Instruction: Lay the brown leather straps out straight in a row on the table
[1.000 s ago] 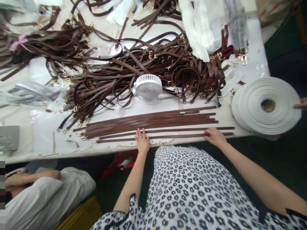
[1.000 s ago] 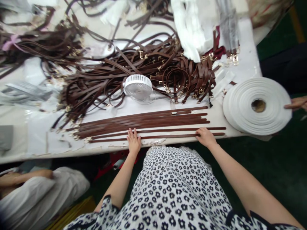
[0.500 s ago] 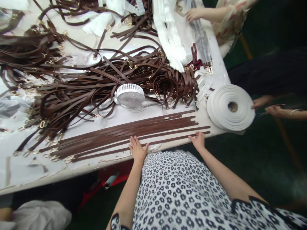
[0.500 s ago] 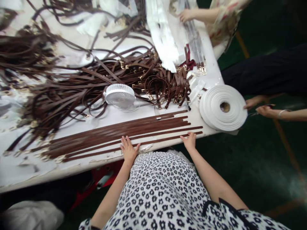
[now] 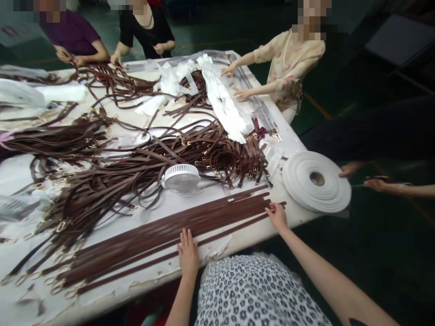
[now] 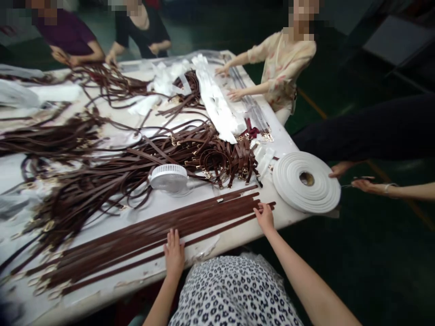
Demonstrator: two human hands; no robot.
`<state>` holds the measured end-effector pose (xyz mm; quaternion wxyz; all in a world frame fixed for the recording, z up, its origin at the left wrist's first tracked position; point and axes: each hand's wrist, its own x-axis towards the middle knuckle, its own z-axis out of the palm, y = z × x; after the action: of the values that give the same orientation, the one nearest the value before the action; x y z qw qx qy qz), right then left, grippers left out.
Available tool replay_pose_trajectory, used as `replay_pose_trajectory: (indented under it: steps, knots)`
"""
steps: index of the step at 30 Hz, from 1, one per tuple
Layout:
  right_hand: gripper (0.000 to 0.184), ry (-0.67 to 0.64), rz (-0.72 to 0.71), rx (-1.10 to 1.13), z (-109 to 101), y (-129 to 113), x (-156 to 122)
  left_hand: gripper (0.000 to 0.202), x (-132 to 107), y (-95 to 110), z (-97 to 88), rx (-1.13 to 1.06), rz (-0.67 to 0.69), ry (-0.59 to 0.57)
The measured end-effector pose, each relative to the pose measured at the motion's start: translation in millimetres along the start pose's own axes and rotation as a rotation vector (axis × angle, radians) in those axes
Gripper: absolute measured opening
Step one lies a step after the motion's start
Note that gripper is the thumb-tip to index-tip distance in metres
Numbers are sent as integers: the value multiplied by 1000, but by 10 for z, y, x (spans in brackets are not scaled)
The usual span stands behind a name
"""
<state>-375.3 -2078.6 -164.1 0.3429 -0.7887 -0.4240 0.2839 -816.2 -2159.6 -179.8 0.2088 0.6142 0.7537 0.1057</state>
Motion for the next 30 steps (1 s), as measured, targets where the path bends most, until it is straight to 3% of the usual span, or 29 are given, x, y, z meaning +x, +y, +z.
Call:
replay_pose_trajectory:
  steps: [2, 5, 9, 12, 15, 19, 21, 25, 30]
  knots:
    - [28, -13, 44, 70, 110, -205, 182, 60, 59, 150, -51, -168, -26, 70]
    - [24, -90, 117, 200, 486, -627, 477, 58, 164, 465, -143, -407, 2, 119]
    - [26, -185, 220, 365, 1121, -1301, 750, 54, 276, 968, -272, -694, 24, -12]
    - [27, -229, 230, 459, 1331, -1737, 774, 46, 349, 1296, -383, -778, 49, -86]
    - [31, -282, 145, 552, 1180, -2032, 560, 44, 455, 1557, -559, -844, 44, -101]
    - [41, -446, -16, 644, 642, -2234, -38, 47, 650, 1968, -928, -964, 12, -57]
    - [41, -518, -54, 652, 359, -2294, -327, 48, 736, 2229, -1129, -1140, -7, -149]
    - [39, -546, -65, 634, -80, -2374, -634, 54, 790, 2700, -1430, -1543, -114, -475]
    - [41, -527, -52, 631, -340, -2409, -690, 49, 666, 2954, -1530, -1697, -194, -554]
